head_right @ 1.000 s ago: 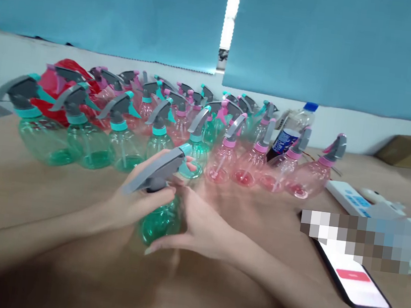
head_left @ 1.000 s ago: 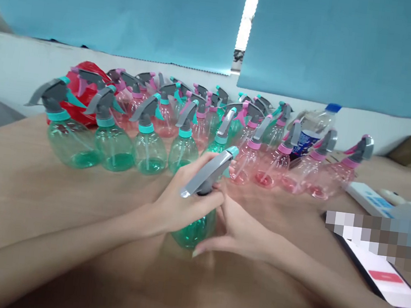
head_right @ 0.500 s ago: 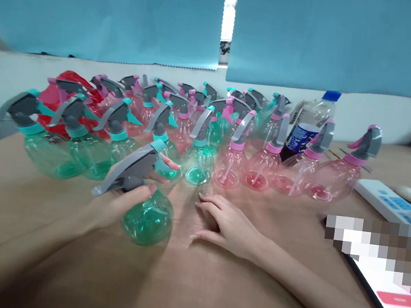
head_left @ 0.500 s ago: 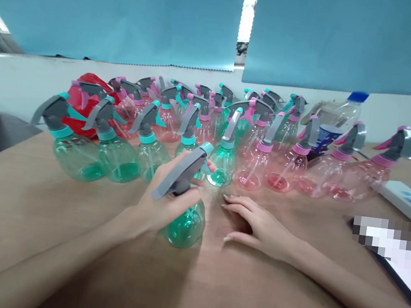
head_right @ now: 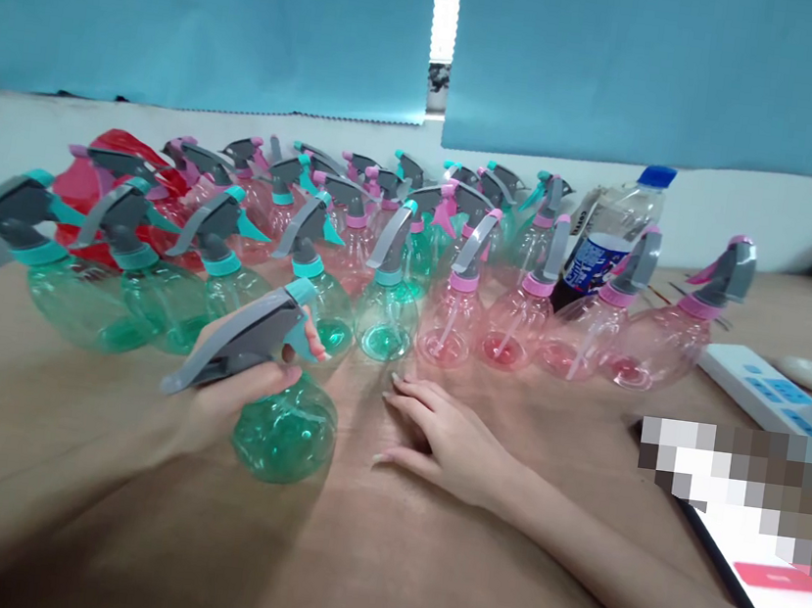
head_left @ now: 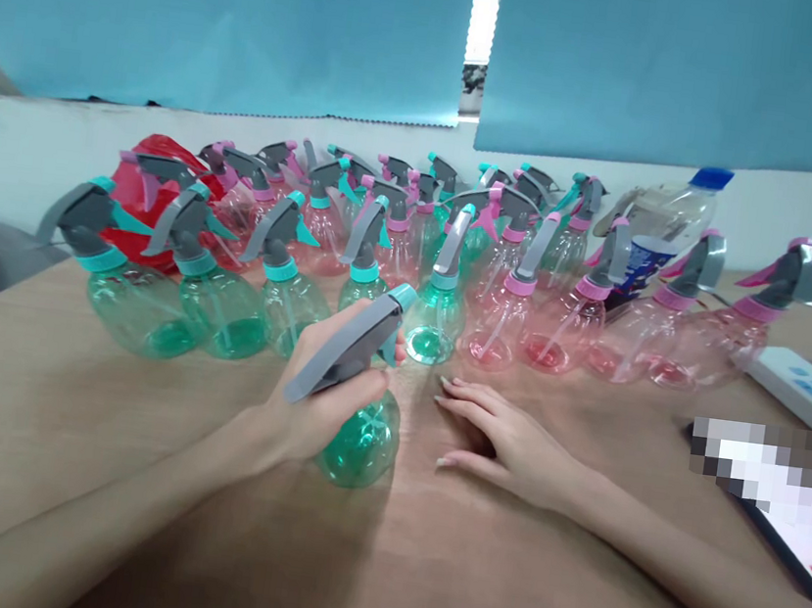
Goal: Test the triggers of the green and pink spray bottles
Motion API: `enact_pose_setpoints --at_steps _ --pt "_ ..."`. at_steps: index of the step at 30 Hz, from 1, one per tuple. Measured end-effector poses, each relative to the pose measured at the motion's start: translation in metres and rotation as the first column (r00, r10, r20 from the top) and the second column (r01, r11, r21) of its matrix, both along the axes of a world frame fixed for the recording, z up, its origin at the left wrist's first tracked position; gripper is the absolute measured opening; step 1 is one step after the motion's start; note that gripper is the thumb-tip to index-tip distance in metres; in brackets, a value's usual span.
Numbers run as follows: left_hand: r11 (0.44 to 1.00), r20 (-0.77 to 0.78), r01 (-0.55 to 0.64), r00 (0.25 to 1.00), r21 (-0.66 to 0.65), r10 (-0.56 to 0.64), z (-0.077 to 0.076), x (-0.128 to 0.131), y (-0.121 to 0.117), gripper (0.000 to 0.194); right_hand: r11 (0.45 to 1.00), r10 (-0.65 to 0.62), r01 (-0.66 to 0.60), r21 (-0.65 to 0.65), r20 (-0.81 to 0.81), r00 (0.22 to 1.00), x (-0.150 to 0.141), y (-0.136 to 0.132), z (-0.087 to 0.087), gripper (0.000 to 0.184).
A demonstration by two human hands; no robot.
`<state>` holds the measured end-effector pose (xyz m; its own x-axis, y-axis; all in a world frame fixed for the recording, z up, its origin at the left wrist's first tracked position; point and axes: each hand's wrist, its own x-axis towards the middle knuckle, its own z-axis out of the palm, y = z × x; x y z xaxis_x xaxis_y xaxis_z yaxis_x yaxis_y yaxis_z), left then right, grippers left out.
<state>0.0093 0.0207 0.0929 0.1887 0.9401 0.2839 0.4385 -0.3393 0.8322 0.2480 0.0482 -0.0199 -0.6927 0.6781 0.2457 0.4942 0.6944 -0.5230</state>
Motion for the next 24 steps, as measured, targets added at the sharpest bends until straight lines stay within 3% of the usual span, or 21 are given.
enact_pose_setpoints --at_steps 7,12,24 --pt "0.999 -0.001 -0.004 1.000 0.039 0.004 0.000 -0.002 0.003 0.010 1.000 -0.003 0.003 0.008 0.013 1.000 0.000 0.000 0.002 0.062" --pt "1.000 0.051 0.021 0.998 0.008 -0.022 0.002 0.002 0.003 0.030 1.000 0.002 -0.002 0.011 0.035 0.999 -0.001 0.000 0.004 0.063" --pt "0.999 -0.037 0.027 0.999 0.045 -0.025 -0.013 0.001 0.008 0.045 1.000 0.001 -0.001 0.017 -0.008 1.000 0.001 -0.001 -0.001 0.062"
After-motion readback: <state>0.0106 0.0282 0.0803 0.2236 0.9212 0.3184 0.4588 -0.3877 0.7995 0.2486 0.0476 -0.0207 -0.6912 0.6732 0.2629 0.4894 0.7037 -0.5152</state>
